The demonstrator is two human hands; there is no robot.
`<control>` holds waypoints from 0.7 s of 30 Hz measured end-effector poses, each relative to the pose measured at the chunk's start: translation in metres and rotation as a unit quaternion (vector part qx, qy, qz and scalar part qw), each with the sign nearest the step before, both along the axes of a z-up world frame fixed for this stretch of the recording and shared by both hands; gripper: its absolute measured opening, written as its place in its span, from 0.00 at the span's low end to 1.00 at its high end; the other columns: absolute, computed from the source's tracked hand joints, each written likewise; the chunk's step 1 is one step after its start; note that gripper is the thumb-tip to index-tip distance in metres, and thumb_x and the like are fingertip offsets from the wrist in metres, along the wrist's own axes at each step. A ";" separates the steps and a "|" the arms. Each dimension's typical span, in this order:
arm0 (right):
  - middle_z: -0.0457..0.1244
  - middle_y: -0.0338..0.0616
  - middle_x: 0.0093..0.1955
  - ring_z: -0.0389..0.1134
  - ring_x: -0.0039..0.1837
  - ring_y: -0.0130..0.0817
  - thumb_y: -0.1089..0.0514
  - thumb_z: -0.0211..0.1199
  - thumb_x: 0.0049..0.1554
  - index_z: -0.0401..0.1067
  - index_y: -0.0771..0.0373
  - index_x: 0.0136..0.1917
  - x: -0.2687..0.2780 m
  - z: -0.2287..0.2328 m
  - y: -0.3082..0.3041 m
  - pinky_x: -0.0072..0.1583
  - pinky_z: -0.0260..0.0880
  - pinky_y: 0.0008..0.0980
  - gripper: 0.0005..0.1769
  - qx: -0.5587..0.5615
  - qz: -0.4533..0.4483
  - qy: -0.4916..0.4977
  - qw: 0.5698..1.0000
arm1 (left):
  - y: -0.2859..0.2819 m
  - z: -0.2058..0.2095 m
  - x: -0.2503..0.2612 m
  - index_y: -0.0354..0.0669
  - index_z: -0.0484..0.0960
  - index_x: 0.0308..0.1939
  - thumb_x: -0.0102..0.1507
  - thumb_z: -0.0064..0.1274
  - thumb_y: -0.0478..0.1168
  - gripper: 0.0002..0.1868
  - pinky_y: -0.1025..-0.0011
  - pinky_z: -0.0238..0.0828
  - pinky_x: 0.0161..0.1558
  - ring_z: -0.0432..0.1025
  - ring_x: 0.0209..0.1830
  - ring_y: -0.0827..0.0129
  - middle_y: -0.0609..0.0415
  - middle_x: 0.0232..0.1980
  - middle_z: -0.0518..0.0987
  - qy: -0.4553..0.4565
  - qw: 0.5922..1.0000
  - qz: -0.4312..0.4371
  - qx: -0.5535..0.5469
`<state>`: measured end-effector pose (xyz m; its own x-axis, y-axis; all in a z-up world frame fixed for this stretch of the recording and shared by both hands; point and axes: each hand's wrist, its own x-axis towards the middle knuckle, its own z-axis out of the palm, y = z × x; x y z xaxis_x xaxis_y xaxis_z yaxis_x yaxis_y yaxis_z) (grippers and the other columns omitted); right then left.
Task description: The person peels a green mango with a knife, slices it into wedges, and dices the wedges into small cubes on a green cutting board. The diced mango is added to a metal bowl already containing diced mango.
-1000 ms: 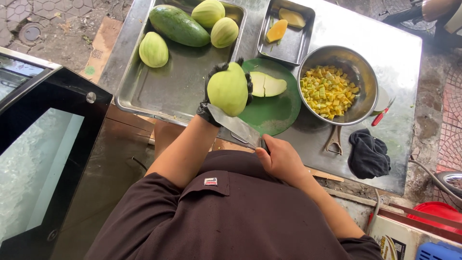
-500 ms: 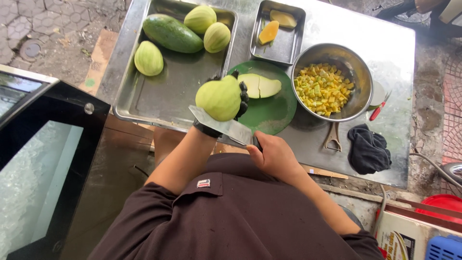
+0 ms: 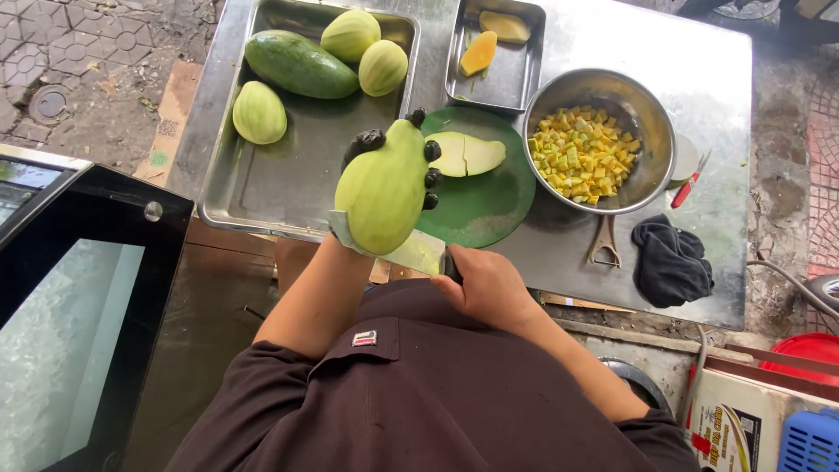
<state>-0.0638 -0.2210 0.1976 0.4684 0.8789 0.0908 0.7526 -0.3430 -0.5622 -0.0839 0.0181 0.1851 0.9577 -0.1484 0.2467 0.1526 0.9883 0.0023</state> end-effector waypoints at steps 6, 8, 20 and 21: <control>0.63 0.57 0.35 0.67 0.42 0.60 0.42 0.61 0.60 0.66 0.67 0.44 0.009 -0.002 -0.001 0.44 0.66 0.53 0.24 -0.062 -0.027 0.000 0.998 | -0.007 -0.020 0.000 0.48 0.68 0.69 0.69 0.46 0.52 0.26 0.55 0.77 0.52 0.75 0.51 0.49 0.41 0.57 0.77 0.019 0.998 -0.059 -0.003; 0.64 0.56 0.35 0.67 0.41 0.59 0.42 0.61 0.60 0.66 0.67 0.45 0.005 -0.001 -0.001 0.43 0.66 0.52 0.24 -0.023 -0.015 -0.005 1.000 | 0.000 -0.010 -0.003 0.42 0.66 0.69 0.69 0.45 0.51 0.28 0.56 0.77 0.54 0.74 0.51 0.50 0.41 0.55 0.75 0.045 0.999 -0.011 -0.002; 0.63 0.53 0.35 0.67 0.39 0.54 0.38 0.64 0.57 0.65 0.66 0.42 0.006 0.007 0.009 0.42 0.67 0.48 0.27 -0.035 0.001 -0.040 0.999 | -0.014 -0.007 -0.018 0.40 0.67 0.73 0.69 0.46 0.52 0.31 0.60 0.68 0.64 0.71 0.56 0.55 0.41 0.61 0.74 0.065 0.995 0.064 0.042; 0.63 0.52 0.35 0.67 0.39 0.54 0.38 0.64 0.56 0.66 0.65 0.43 0.006 0.007 0.009 0.42 0.67 0.48 0.27 -0.039 -0.005 -0.032 0.999 | -0.014 -0.008 -0.017 0.40 0.66 0.71 0.68 0.46 0.52 0.31 0.61 0.67 0.63 0.71 0.56 0.55 0.42 0.61 0.74 0.066 0.995 0.059 0.044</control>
